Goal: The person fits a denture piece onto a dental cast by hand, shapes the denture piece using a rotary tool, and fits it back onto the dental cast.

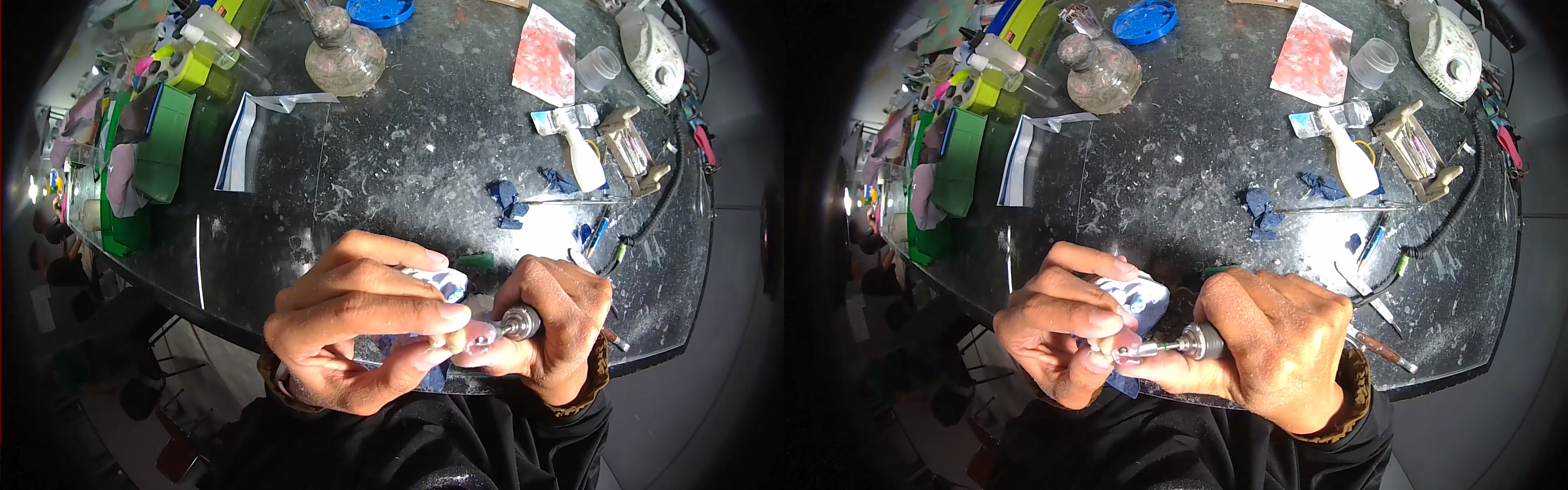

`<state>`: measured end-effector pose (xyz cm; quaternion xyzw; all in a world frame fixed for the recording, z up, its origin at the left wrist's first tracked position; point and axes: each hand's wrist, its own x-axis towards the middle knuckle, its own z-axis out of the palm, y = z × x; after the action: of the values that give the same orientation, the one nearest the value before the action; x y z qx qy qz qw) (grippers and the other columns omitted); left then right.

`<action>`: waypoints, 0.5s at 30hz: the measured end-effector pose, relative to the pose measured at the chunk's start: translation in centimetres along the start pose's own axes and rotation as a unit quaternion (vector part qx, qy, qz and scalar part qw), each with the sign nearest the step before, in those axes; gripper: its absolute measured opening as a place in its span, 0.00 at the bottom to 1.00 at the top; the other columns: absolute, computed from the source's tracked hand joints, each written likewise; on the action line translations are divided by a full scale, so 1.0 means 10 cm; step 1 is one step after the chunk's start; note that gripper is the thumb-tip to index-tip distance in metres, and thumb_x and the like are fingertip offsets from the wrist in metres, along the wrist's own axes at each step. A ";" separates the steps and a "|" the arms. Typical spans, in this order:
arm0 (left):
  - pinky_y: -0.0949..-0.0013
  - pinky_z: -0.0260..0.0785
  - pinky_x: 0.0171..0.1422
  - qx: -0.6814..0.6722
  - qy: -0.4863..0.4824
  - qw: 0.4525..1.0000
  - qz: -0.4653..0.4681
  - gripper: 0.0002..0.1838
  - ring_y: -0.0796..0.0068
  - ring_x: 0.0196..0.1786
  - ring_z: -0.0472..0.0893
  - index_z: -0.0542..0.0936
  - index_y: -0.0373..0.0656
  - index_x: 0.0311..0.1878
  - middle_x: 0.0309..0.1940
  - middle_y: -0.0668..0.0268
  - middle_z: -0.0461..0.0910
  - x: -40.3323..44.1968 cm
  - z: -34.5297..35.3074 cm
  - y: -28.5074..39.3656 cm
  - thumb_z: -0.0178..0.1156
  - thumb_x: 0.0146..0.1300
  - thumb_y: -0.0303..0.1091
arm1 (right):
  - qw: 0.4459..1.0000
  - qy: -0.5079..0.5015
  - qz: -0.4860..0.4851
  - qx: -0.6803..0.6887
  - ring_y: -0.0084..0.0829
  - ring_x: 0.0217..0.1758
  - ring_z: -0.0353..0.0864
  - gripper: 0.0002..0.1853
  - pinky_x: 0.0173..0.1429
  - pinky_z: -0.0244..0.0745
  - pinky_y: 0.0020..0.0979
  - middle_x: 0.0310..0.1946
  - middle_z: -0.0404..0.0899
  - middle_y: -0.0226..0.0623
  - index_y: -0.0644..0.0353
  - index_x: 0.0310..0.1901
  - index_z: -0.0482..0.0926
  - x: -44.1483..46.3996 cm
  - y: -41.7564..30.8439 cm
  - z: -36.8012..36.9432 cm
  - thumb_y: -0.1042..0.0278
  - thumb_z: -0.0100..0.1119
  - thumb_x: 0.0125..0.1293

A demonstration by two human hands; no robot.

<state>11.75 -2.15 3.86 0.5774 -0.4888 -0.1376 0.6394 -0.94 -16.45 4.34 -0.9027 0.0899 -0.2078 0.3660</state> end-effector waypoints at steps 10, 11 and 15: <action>0.66 0.74 0.41 0.000 0.001 1.000 0.005 0.09 0.60 0.39 0.82 0.83 0.36 0.36 0.29 0.60 0.82 0.00 0.00 0.00 0.65 0.48 0.26 | 0.999 0.000 -0.015 -0.029 0.30 0.10 0.68 0.29 0.15 0.61 0.29 0.10 0.63 0.30 0.56 0.15 0.66 0.01 -0.01 -0.03 0.38 0.70 0.41; 0.66 0.74 0.41 -0.003 0.004 1.000 0.006 0.09 0.60 0.39 0.82 0.83 0.37 0.36 0.29 0.60 0.82 -0.01 0.01 0.00 0.65 0.49 0.26 | 0.999 0.000 -0.012 -0.030 0.30 0.10 0.68 0.30 0.15 0.61 0.29 0.10 0.63 0.29 0.56 0.15 0.66 0.01 -0.01 -0.04 0.38 0.70 0.41; 0.65 0.74 0.41 -0.003 0.006 1.000 0.002 0.09 0.60 0.39 0.82 0.83 0.37 0.35 0.29 0.60 0.82 -0.01 0.01 0.00 0.65 0.48 0.27 | 1.000 0.002 -0.007 -0.026 0.29 0.10 0.68 0.30 0.15 0.60 0.29 0.09 0.63 0.29 0.55 0.15 0.65 0.01 0.00 -0.04 0.37 0.70 0.40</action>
<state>11.64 -2.16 3.80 0.5757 -0.4855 -0.1345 0.6440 -1.04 -16.71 4.60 -0.9119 0.0894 -0.2103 0.3408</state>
